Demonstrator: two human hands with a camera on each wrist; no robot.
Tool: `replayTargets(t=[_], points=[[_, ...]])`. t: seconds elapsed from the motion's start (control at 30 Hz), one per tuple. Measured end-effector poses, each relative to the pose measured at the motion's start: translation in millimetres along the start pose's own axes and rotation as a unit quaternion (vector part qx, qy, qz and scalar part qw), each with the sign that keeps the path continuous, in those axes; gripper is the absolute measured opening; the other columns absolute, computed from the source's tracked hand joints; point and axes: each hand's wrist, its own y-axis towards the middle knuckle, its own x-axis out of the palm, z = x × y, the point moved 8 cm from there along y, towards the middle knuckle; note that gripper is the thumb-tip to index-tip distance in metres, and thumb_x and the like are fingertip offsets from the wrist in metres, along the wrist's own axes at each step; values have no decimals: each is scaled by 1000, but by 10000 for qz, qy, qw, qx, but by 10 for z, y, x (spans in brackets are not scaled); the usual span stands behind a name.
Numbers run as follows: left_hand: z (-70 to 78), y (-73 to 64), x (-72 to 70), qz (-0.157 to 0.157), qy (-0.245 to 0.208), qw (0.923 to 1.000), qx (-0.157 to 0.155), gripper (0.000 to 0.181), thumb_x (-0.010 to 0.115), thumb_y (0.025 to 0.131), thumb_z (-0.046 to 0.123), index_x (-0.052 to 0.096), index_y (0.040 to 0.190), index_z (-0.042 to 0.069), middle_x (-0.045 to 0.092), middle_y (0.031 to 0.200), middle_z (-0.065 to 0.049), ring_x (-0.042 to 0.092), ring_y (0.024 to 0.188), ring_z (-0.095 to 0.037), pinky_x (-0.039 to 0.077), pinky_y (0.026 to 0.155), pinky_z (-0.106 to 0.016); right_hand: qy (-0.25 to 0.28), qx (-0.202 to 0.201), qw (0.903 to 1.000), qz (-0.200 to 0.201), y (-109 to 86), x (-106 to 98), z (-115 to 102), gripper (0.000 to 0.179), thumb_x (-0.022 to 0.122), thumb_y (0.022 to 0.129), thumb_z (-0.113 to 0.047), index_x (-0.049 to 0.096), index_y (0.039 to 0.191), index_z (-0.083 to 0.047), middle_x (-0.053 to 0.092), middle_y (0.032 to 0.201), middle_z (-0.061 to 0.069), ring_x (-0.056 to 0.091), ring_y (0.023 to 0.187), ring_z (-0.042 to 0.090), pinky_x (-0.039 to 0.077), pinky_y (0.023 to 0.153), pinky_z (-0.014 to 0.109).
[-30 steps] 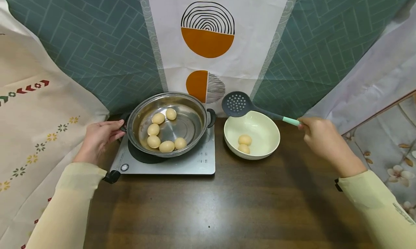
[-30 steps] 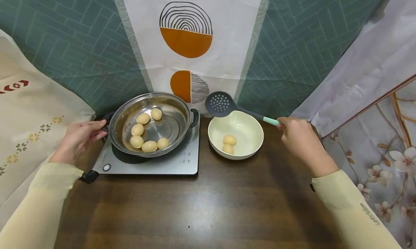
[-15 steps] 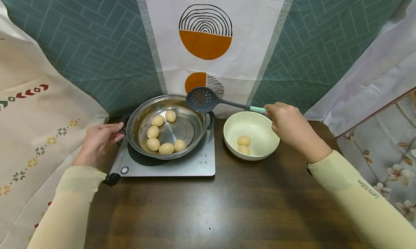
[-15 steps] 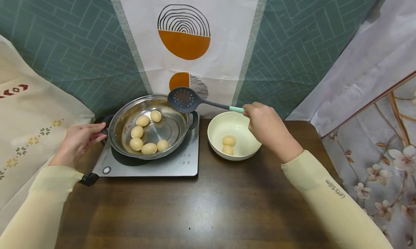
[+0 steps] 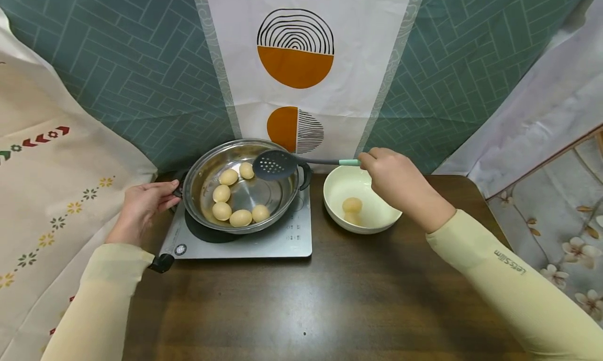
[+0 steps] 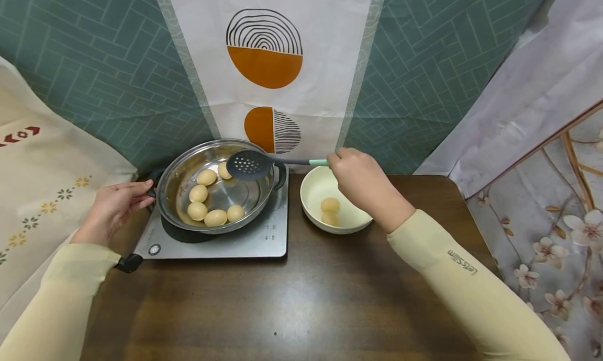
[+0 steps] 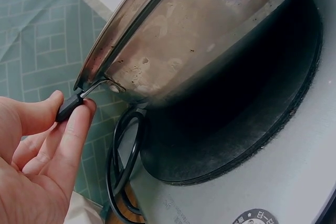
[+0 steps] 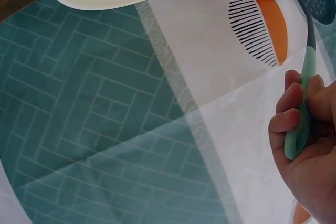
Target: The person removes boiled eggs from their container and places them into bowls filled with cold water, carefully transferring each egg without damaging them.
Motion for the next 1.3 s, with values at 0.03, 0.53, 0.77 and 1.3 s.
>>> replayTargets(t=[0.03,0.53,0.77,1.3], points=[[2,-3,4,-52,-73,10000,14,5,75,79,10,75,84,9,73,77,2,68,63,-11,61,64,-24,-46,-107,9999,66,16,-5,-35,27,51,75,16,61,92,-3,64,84,8,61,78,25,57,61,34],[-6,0,-19,-61,-149,9998,95,5,75,78,8,74,84,7,73,78,0,69,62,-12,61,64,-25,-1043,-327,9919,643,338,75,-413,10,52,86,9,59,80,4,54,67,13,54,59,26,51,48,34],[-3,-9,-17,86,110,9999,57,6,75,79,13,75,85,11,73,78,3,69,64,-10,61,64,-23,-1602,-90,9832,865,498,171,-618,21,47,85,10,60,70,1,54,61,11,53,53,23,49,40,32],[-13,-8,-7,-13,-63,10000,75,7,75,78,11,75,85,10,73,78,2,69,63,-11,60,63,-23,-1298,346,9905,-309,544,469,-730,17,51,87,5,66,79,0,59,67,11,57,62,23,54,48,33]])
